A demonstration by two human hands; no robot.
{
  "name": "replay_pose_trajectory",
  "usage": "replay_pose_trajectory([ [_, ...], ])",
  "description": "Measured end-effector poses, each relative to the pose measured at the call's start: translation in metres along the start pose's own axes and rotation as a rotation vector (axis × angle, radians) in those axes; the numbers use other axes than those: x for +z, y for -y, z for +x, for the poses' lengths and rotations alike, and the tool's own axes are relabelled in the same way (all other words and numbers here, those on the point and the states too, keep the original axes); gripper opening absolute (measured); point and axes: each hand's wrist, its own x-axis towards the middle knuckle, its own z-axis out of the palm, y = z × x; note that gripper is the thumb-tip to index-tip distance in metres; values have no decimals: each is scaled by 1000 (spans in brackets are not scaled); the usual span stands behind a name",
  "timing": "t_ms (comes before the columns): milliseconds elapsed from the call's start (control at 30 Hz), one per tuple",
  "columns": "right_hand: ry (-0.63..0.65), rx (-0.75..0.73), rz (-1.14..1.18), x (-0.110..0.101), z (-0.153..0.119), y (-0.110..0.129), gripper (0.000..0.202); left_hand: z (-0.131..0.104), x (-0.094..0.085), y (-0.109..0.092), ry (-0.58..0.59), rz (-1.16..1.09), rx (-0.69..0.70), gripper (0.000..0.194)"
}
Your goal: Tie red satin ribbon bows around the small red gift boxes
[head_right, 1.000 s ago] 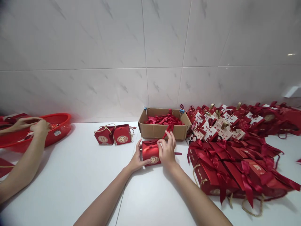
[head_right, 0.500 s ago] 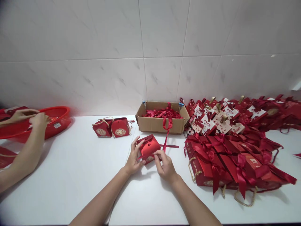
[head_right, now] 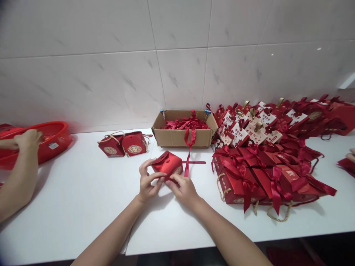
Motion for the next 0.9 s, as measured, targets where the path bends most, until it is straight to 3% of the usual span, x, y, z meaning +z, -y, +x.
replay_pose_trajectory([
  [167, -176, -78, 76, -8, 7, 9, 20, -4, 12, 10, -105, -58, -175, 41],
  [300, -260, 98, 300, -16, 10, 8, 19, -7, 21, 19, -196, -123, -302, 36],
  [400, -251, 193, 404, -22, 10, 6, 25, -5, 24, 17, -137, -123, -263, 26],
  [500, -260, 179, 358, -26, 10, 5, 32, -3, 25, 10, -78, -129, -208, 11],
  [700, -397, 115, 286, -27, 11, 5, 35, -5, 27, -3, 5, -110, -151, 15],
  [800, -447, 118, 319, -27, 11, -1, 35, 5, 16, -4, -29, -58, -124, 17],
  [900, -482, 170, 370, -26, 12, -9, 33, 29, -13, 1, -151, -13, -144, 37],
])
